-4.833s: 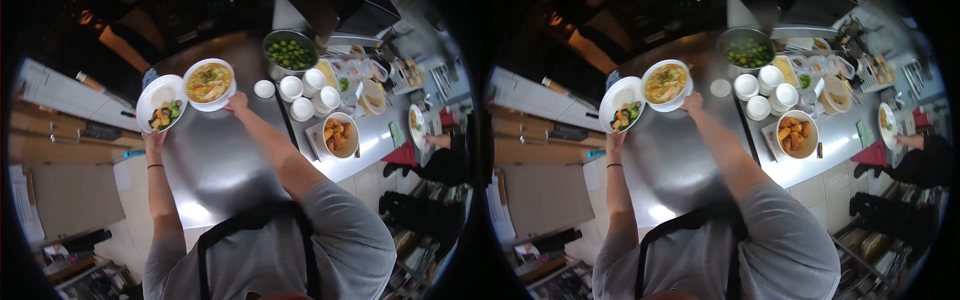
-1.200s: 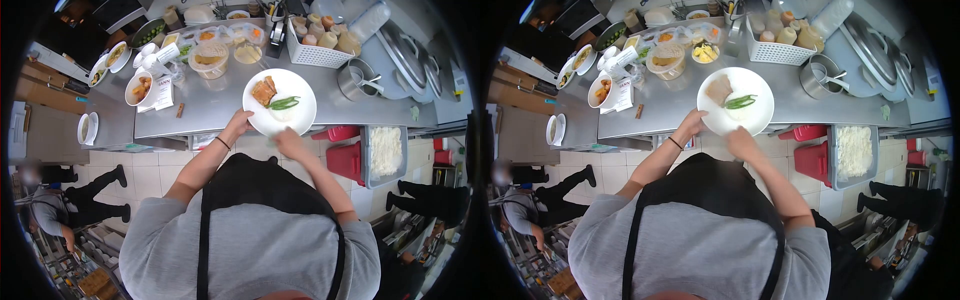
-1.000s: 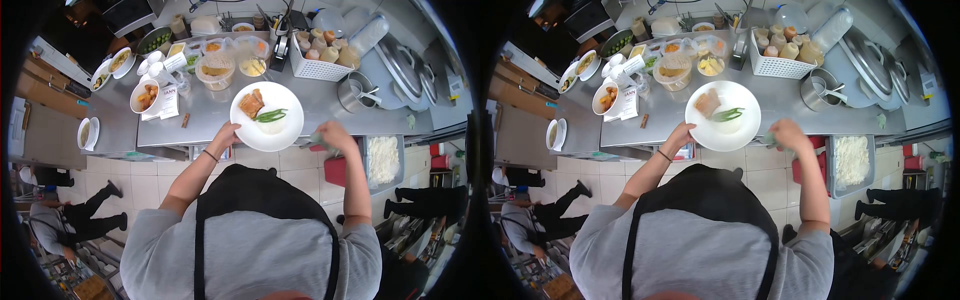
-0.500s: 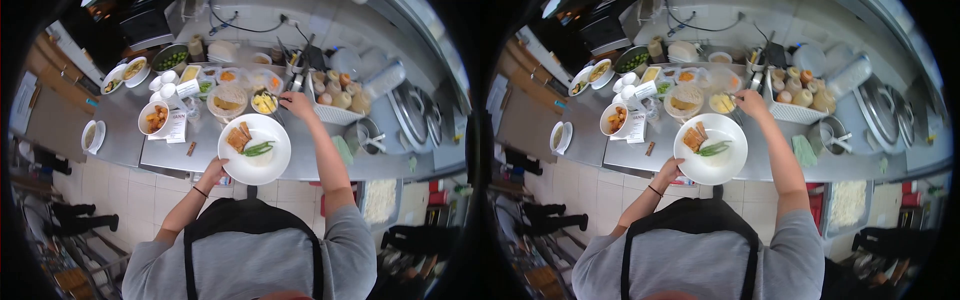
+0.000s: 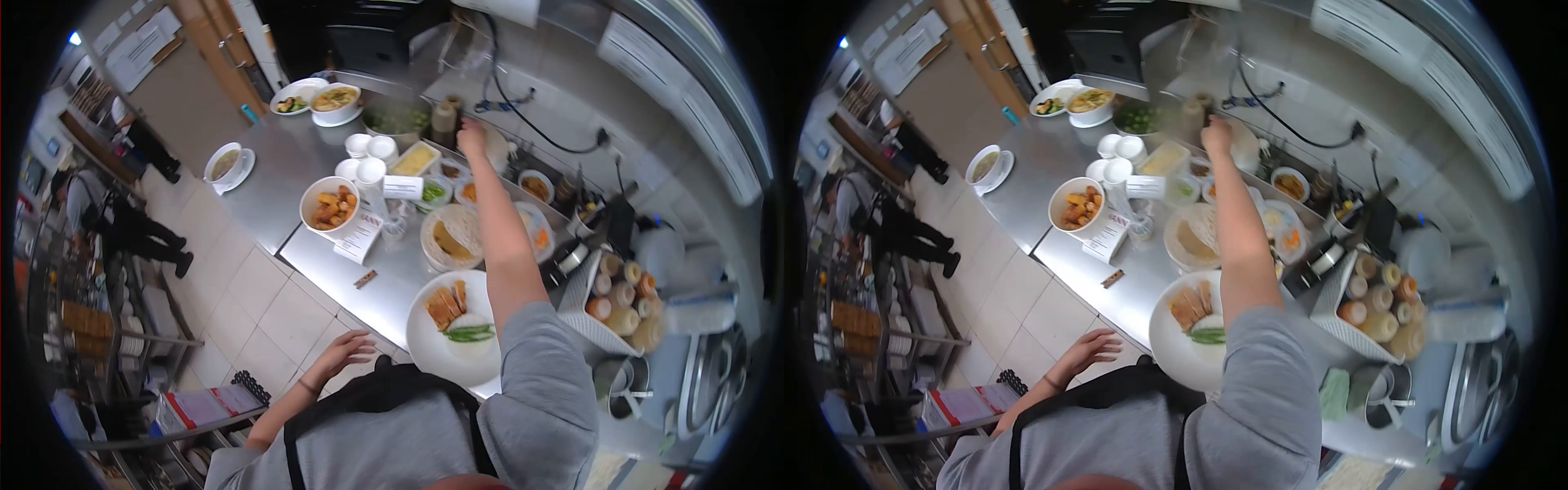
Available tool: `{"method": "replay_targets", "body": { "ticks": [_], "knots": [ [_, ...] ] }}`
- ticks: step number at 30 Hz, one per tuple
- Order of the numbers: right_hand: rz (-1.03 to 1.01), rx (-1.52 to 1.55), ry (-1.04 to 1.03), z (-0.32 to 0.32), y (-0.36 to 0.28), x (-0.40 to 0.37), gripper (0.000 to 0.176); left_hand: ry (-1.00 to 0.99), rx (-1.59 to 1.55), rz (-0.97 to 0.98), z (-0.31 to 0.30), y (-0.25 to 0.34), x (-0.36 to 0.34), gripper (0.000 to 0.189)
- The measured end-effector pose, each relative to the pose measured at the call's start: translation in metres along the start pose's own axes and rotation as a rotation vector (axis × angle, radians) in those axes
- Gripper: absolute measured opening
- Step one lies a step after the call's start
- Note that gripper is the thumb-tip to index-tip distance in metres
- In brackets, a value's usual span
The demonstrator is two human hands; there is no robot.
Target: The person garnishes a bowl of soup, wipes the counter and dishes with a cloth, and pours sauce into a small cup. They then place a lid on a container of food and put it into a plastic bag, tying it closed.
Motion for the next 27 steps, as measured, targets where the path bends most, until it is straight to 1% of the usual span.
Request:
{"method": "replay_targets", "body": {
  "ticks": [1,3,4,5,6,7,8,9,10,11,12,13,14,15,16,17,19,21,22,23,24,25,26,27],
  "knots": [
    [0.015,-0.051,0.046,0.009,0.005,0.015,0.030,0.106,-0.002,0.007,-0.027,-0.008,-0.016,0.033],
    [0.066,-0.145,-0.171,0.046,0.011,0.044,0.024,0.360,-0.008,0.037,-0.090,-0.046,-0.053,0.033],
    [0.087,-0.182,-0.160,0.046,0.006,0.050,0.020,0.494,-0.012,0.033,-0.118,-0.070,-0.076,0.033],
    [0.071,-0.174,-0.168,0.046,0.000,0.055,0.020,0.631,-0.008,0.021,-0.143,-0.099,-0.099,0.029],
    [0.072,-0.153,-0.048,0.038,-0.002,0.061,0.022,0.745,-0.004,-0.055,-0.170,-0.137,-0.124,0.028],
    [0.076,-0.132,0.073,0.031,-0.002,0.068,0.027,0.817,-0.012,-0.128,-0.198,-0.181,-0.145,0.027],
    [0.067,-0.124,0.066,0.035,0.001,0.077,0.027,0.879,0.055,-0.173,-0.203,-0.204,-0.171,0.022],
    [0.112,-0.068,0.062,0.039,0.010,0.087,0.035,0.938,0.122,-0.221,-0.199,-0.215,-0.193,0.018],
    [0.158,-0.013,0.057,0.043,0.018,0.095,0.044,0.982,0.298,-0.338,-0.189,-0.217,-0.215,0.015],
    [0.152,-0.011,0.050,0.042,0.018,0.105,0.044,1.016,0.476,-0.456,-0.176,-0.212,-0.231,0.016],
    [0.088,-0.116,-0.140,0.049,0.010,0.116,0.053,0.660,1.114,-0.461,-0.221,-0.303,-0.225,0.018],
    [0.023,-0.223,-0.328,0.060,0.005,0.123,0.061,0.403,1.772,-0.303,-0.188,-0.281,-0.214,0.020],
    [0.027,-0.283,-0.336,0.067,0.008,0.128,0.063,0.405,1.768,-0.302,-0.188,-0.288,-0.214,0.020],
    [0.024,-0.285,-0.335,0.068,0.005,0.128,0.063,0.645,1.352,-0.379,-0.202,-0.298,-0.228,0.020],
    [0.015,-0.364,-0.324,0.068,0.000,0.123,0.062,0.843,0.918,-0.439,-0.214,-0.316,-0.245,0.020],
    [0.008,-0.443,-0.310,0.066,-0.004,0.120,0.061,0.895,0.761,-0.440,-0.224,-0.327,-0.246,0.019],
    [-0.002,-0.458,-0.317,0.061,-0.006,0.119,0.057,0.866,0.677,-0.378,-0.233,-0.318,-0.230,0.017],
    [-0.012,-0.479,-0.323,0.057,-0.005,0.118,0.055,0.817,0.606,-0.290,-0.233,-0.289,-0.209,0.019],
    [-0.026,-0.438,-0.288,0.054,-0.003,0.118,0.053,0.788,0.578,-0.259,-0.230,-0.271,-0.197,0.020],
    [-0.040,-0.397,-0.253,0.051,-0.002,0.117,0.052,0.782,0.576,-0.257,-0.226,-0.257,-0.188,0.020],
    [-0.040,-0.405,-0.253,0.042,-0.005,0.108,0.052,0.833,0.475,-0.308,-0.213,-0.233,-0.185,0.022],
    [-0.077,-0.303,-0.171,0.022,-0.021,0.091,0.053,0.880,0.374,-0.361,-0.208,-0.222,-0.185,0.024],
    [-0.113,-0.202,-0.087,0.002,-0.037,0.075,0.054,0.871,0.376,-0.363,-0.211,-0.223,-0.179,0.024],
    [-0.107,-0.210,-0.088,-0.003,-0.041,0.064,0.054,0.851,0.394,-0.343,-0.214,-0.222,-0.172,0.024]
  ]
}}
Point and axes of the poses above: each hand's wrist, its own x-axis towards the middle knuckle, its own z-axis out of the palm, y = z × x, the point moved 7 cm from there along x, towards the middle knuckle
